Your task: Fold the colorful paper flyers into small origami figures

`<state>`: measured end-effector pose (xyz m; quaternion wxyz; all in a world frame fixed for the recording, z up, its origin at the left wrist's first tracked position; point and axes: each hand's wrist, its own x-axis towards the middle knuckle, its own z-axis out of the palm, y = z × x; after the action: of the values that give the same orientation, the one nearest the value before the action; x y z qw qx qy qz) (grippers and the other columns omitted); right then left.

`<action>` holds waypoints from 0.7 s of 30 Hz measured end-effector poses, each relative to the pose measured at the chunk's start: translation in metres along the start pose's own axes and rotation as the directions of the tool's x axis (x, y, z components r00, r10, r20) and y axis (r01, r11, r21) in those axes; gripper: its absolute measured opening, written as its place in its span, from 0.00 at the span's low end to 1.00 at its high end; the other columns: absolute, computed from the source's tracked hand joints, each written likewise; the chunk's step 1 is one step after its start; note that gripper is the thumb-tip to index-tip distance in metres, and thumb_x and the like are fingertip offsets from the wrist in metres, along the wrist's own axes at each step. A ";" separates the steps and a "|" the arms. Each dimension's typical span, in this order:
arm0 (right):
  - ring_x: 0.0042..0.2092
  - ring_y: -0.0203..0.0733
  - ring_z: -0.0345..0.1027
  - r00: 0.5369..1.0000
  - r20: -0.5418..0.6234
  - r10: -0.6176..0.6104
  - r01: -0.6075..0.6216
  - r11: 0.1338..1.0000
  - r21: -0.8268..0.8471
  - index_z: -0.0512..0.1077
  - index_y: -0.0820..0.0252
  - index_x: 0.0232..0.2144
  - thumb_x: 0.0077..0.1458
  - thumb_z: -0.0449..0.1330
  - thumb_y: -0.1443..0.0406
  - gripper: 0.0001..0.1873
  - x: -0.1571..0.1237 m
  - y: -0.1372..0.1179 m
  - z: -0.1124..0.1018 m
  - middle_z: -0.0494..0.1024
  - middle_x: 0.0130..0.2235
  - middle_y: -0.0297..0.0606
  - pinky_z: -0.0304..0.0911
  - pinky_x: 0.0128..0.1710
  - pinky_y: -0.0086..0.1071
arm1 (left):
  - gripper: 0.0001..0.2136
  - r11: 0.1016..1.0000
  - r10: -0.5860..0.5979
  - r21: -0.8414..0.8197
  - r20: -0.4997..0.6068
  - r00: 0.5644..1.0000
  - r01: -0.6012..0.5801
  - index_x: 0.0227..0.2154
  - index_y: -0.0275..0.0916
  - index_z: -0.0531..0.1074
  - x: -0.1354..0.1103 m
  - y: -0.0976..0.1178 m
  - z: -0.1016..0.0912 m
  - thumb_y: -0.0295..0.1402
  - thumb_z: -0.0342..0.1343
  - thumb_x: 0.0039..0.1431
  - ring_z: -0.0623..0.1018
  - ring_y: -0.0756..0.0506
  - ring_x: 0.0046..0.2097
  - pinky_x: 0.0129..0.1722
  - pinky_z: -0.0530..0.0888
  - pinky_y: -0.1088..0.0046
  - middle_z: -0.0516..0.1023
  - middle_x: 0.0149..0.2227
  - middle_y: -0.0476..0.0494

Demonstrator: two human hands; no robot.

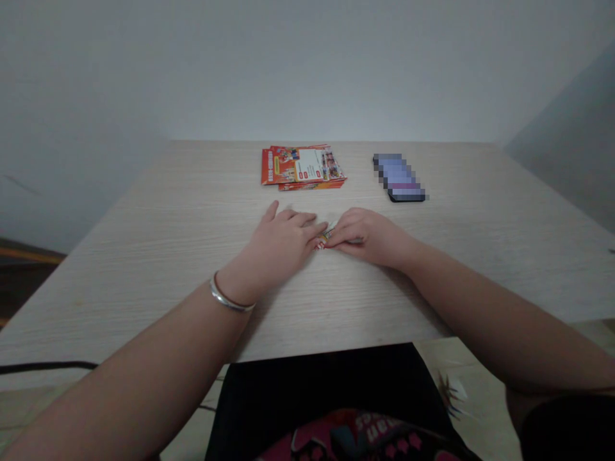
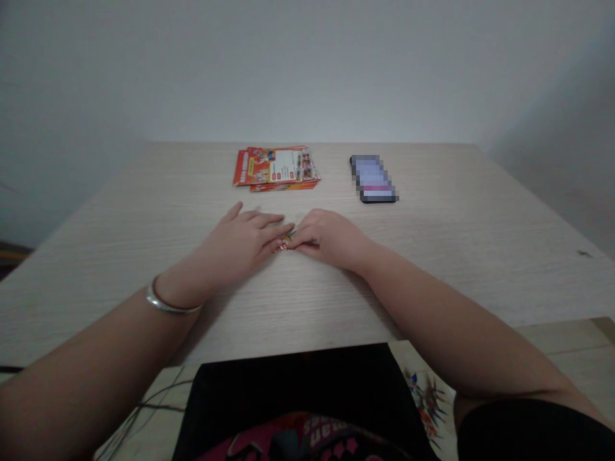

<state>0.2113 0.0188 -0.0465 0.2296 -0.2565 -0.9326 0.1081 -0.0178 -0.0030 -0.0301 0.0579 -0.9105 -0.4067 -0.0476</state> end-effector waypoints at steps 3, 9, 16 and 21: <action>0.41 0.43 0.75 1.000 -0.011 0.024 -0.025 0.998 -0.065 0.83 0.55 0.38 0.61 0.64 0.66 0.07 -0.001 0.000 -0.003 0.85 0.37 0.37 0.65 0.47 0.39 | 0.20 1.000 0.022 0.001 0.028 0.999 -0.022 0.64 0.47 0.69 0.000 -0.004 0.004 0.34 0.47 0.73 0.73 0.32 0.62 0.63 0.62 0.36 0.72 0.64 0.38; 0.42 0.45 0.74 0.995 0.018 0.094 -0.090 0.982 -0.167 0.83 0.57 0.38 0.59 0.66 0.64 0.06 -0.002 0.000 -0.006 0.85 0.39 0.41 0.65 0.46 0.39 | 0.15 0.996 0.022 -0.085 -0.074 0.997 -0.028 0.55 0.45 0.78 0.008 -0.008 0.003 0.34 0.54 0.69 0.76 0.36 0.56 0.61 0.65 0.43 0.80 0.56 0.39; 0.41 0.45 0.73 0.996 0.038 0.086 -0.077 0.976 -0.205 0.83 0.58 0.39 0.61 0.64 0.65 0.07 -0.002 -0.001 -0.007 0.85 0.39 0.42 0.64 0.44 0.38 | 0.09 0.979 0.185 -0.064 -0.104 0.977 -0.192 0.41 0.40 0.82 0.011 -0.005 -0.007 0.34 0.57 0.67 0.77 0.42 0.41 0.41 0.71 0.64 0.82 0.39 0.42; 0.41 0.45 0.73 0.995 0.040 0.088 -0.077 0.972 -0.220 0.83 0.58 0.39 0.61 0.64 0.65 0.07 -0.003 -0.001 -0.009 0.84 0.40 0.42 0.62 0.43 0.38 | 0.10 0.981 0.193 0.009 -0.038 0.980 -0.193 0.39 0.41 0.82 0.010 -0.003 -0.010 0.35 0.55 0.69 0.79 0.42 0.40 0.39 0.70 0.64 0.82 0.38 0.43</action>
<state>0.2172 0.0170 -0.0392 0.1724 -0.3159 -0.9328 0.0205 -0.0141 0.0050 -0.0190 0.0725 -0.9444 -0.3153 -0.0585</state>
